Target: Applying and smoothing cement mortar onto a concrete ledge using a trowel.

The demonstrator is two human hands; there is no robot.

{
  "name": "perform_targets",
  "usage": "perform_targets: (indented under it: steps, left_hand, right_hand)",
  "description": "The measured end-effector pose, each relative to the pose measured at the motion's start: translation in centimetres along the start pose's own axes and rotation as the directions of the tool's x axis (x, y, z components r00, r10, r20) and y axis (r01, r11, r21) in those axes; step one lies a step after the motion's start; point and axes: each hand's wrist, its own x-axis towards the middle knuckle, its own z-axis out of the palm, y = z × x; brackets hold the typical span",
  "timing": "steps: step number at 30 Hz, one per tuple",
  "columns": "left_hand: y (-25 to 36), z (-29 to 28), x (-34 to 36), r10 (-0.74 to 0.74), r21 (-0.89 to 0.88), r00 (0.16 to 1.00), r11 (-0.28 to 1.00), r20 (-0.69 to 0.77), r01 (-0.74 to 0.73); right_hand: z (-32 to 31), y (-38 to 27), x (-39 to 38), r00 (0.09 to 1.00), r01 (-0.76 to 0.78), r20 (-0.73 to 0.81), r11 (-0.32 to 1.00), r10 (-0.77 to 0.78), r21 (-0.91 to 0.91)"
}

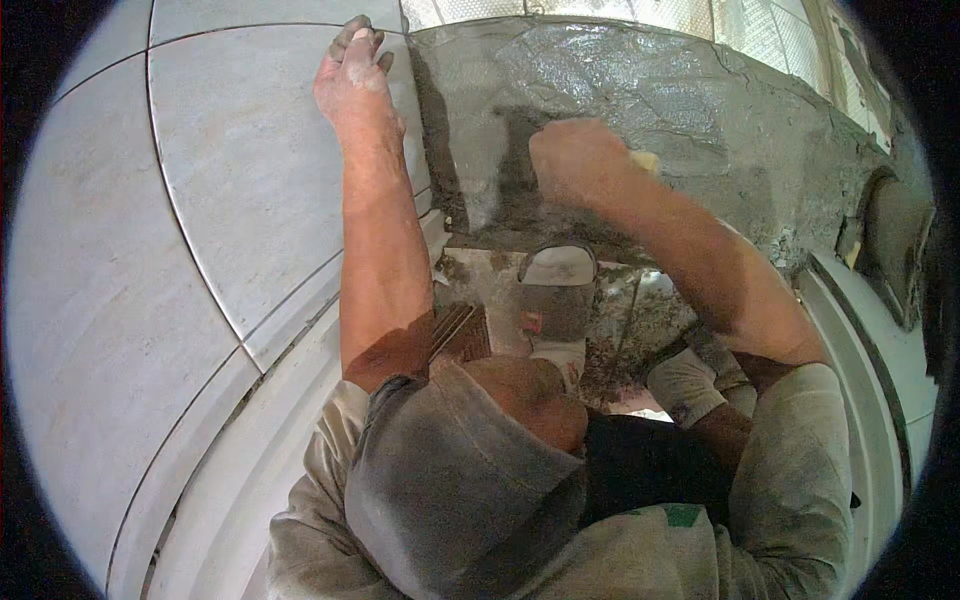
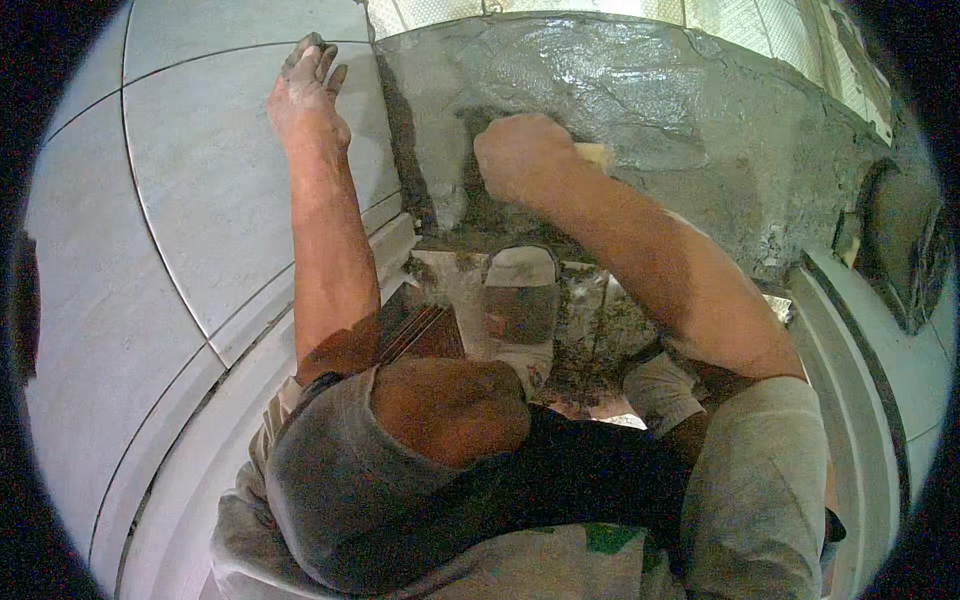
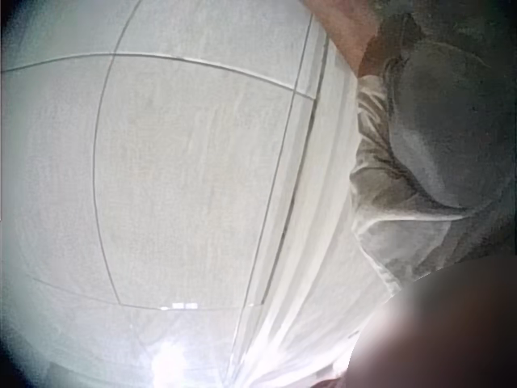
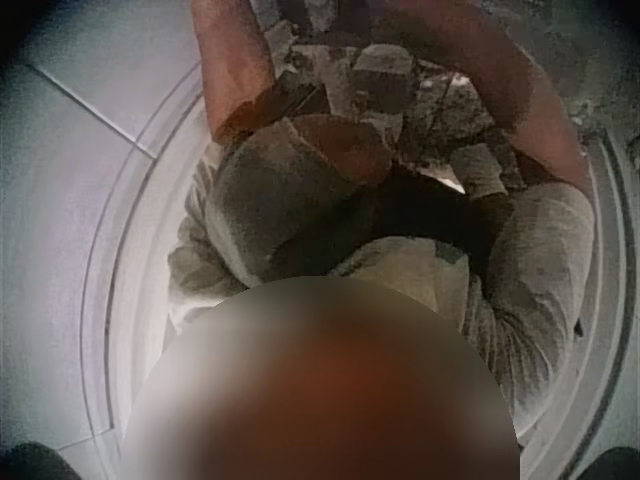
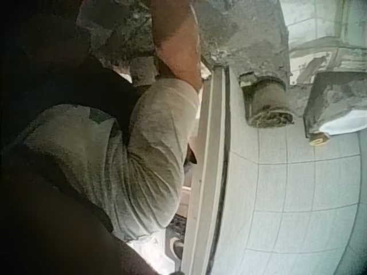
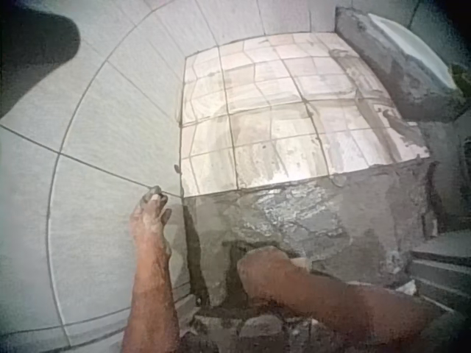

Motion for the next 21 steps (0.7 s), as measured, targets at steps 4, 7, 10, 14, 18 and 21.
perform_targets:
  steps: [4, 7, 10, 14, 18, 21]
  left_hand:
    - [-0.2, -0.2, 0.0, 0.020, 0.009, 1.000, 1.000, 0.017, -0.020]
    - [-0.2, -0.2, 0.0, 0.022, 0.004, 0.999, 1.000, 0.022, -0.022]
    - [-0.3, 0.1, 0.0, 0.015, -0.013, 1.000, 1.000, 0.027, -0.015]
    - [0.2, -0.3, 0.0, -0.017, -0.013, 1.000, 1.000, 0.004, 0.017]
    - [-0.6, 0.2, -0.1, -0.033, -0.048, 0.999, 0.998, 0.014, 0.034]
    - [0.2, 0.0, 0.3, -0.026, -0.017, 1.000, 1.000, -0.003, 0.026]
  right_hand:
    - [-0.4, 1.0, 0.5, 1.000, -0.002, -0.010, 1.000, 0.002, -0.004]
    - [0.1, 1.1, -0.2, 0.998, 0.062, 0.000, 0.998, -0.062, 0.005]
    - [1.0, 1.1, 0.2, 0.992, 0.127, 0.009, 0.990, -0.127, -0.061]
    - [0.8, 1.0, 1.3, 0.990, 0.036, -0.137, 0.998, -0.044, -0.061]
    - [0.4, 1.5, 0.8, 0.980, 0.026, -0.195, 0.998, -0.037, -0.060]
    - [-0.2, 1.6, 0.2, 0.987, 0.080, -0.138, 0.995, -0.088, -0.059]
